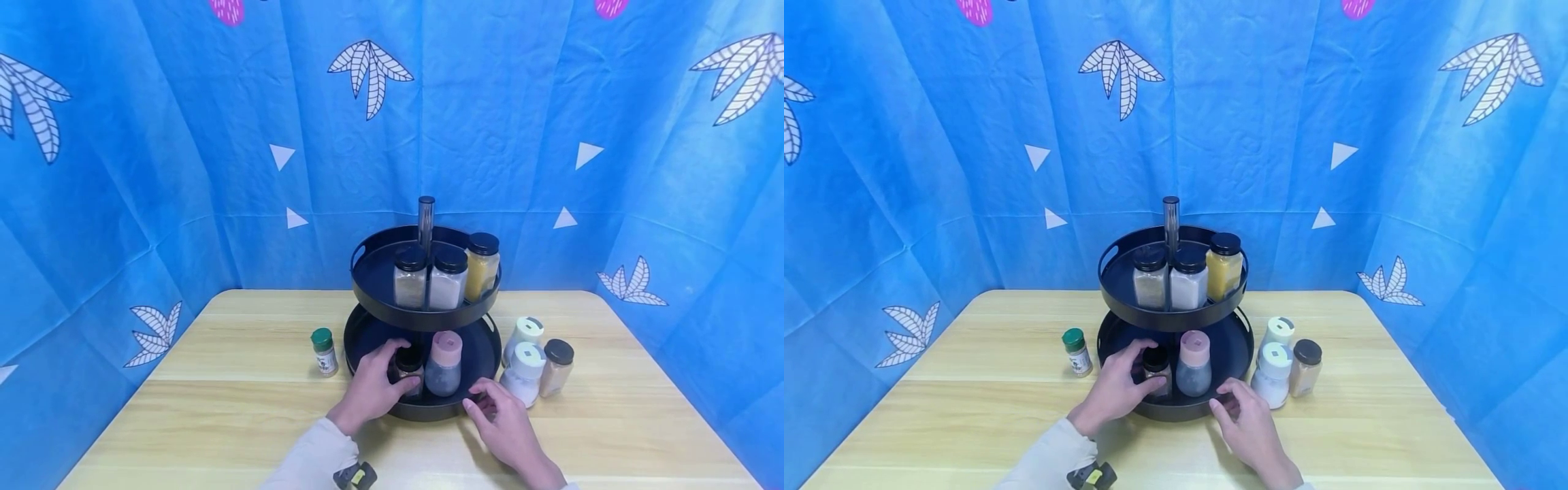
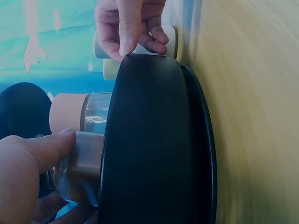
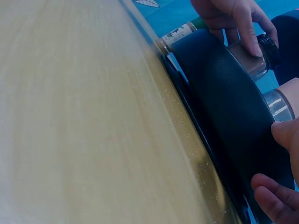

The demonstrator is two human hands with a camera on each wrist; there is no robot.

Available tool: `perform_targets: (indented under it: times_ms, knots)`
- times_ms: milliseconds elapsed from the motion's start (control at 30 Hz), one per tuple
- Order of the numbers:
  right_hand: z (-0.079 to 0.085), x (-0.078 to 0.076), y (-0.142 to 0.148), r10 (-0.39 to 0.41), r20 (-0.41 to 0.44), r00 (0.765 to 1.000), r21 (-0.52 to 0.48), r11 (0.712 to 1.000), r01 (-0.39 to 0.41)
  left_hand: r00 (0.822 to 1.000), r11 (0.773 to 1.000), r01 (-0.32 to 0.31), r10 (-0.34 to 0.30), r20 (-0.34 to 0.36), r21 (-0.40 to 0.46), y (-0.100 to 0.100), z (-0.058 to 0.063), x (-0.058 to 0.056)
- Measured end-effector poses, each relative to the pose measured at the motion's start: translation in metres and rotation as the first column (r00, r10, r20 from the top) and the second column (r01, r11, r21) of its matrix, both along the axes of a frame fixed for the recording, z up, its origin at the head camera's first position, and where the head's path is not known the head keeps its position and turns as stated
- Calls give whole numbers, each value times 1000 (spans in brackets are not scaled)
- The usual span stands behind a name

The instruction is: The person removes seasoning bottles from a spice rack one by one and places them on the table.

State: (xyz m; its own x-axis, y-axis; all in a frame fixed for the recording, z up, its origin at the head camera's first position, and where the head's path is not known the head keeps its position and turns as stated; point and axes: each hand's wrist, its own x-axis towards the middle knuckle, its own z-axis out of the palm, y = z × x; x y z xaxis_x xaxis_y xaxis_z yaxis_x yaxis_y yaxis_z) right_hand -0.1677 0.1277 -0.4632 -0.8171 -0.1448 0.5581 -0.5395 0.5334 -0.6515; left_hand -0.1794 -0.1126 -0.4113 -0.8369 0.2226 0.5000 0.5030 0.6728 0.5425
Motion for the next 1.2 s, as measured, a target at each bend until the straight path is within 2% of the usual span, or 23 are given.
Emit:
perform_targets:
  times_ms: [133,367,667,1200]
  knots:
    - [0,0,0,-1,-2,1000,0,1000,1,1000,1000,-3,3,1,7,0,1,0]
    - [2,2,0,-4,3,1000,1,1000,4,998,999,-37,36,56,13,1,4,0]
    - [-1,0,2,-2,39,999,11,1000,1,998,998,-53,52,21,19,3,6,-1]
    - [0,0,1,2,10,1000,7,1000,-2,998,998,-53,53,19,26,2,16,-4]
